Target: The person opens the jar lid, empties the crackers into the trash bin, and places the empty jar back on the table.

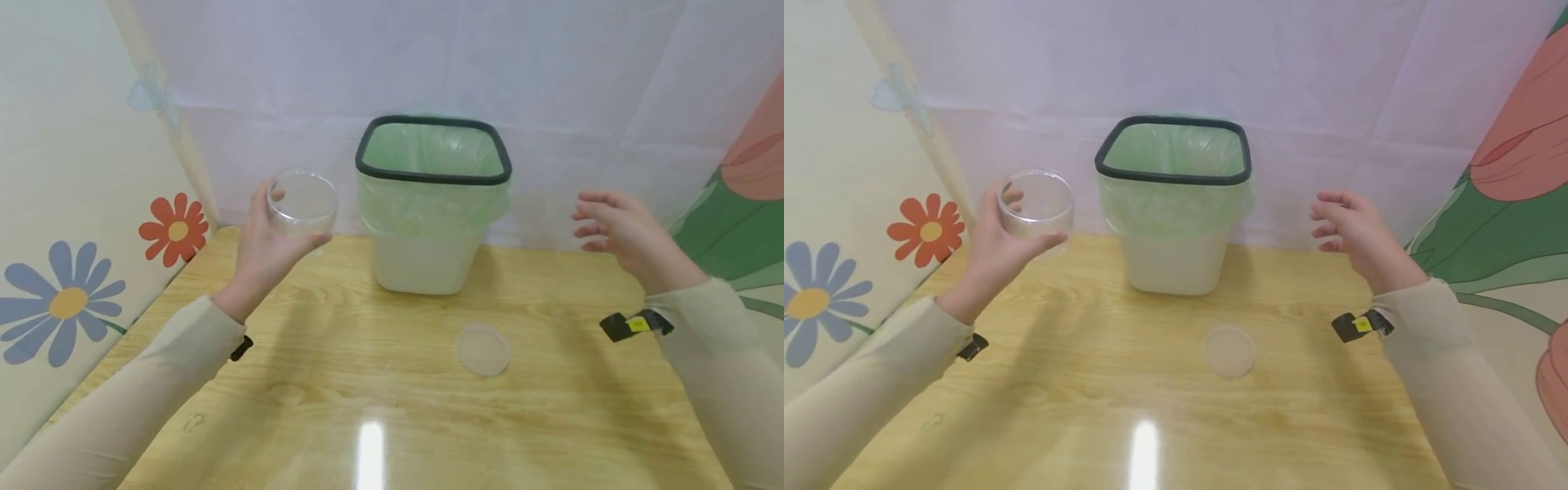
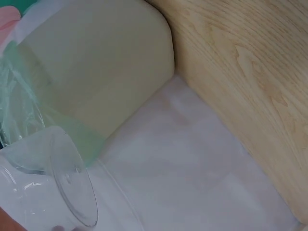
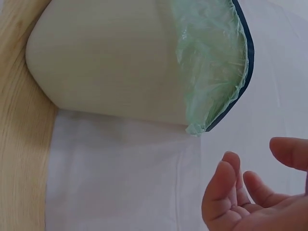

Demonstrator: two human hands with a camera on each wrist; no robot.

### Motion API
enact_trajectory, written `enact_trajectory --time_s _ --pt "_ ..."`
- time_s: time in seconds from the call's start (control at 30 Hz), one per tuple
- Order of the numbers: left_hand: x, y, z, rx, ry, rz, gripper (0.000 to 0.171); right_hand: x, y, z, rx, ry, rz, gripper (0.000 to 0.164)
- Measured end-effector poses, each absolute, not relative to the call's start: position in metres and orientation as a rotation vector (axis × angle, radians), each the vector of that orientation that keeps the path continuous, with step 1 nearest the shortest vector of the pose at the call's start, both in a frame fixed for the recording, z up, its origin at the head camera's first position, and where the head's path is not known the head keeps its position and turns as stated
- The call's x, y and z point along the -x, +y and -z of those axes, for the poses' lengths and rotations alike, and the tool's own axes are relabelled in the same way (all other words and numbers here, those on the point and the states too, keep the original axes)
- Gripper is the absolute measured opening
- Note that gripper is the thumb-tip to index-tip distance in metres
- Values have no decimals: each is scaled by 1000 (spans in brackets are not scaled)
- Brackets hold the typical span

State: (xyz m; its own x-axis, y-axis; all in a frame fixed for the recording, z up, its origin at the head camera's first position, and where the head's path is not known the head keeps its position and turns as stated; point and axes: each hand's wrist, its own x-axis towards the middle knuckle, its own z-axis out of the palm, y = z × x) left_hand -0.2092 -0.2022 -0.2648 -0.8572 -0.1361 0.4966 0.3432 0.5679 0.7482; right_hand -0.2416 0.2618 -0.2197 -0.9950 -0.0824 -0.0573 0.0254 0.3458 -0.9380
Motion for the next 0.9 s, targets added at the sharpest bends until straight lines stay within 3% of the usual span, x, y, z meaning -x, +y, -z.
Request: enact_trajectory --time_s 0.23,0.47,0.9 --pt "206 -202 271 134 -2322 1267 104 242 264 225 64 2453 1794 34" --pt "204 -198 276 120 -2328 1281 102 241 264 231 86 2528 1695 73" --pt "197 -196 288 121 -2365 1316 105 238 261 241 125 2606 1600 76"
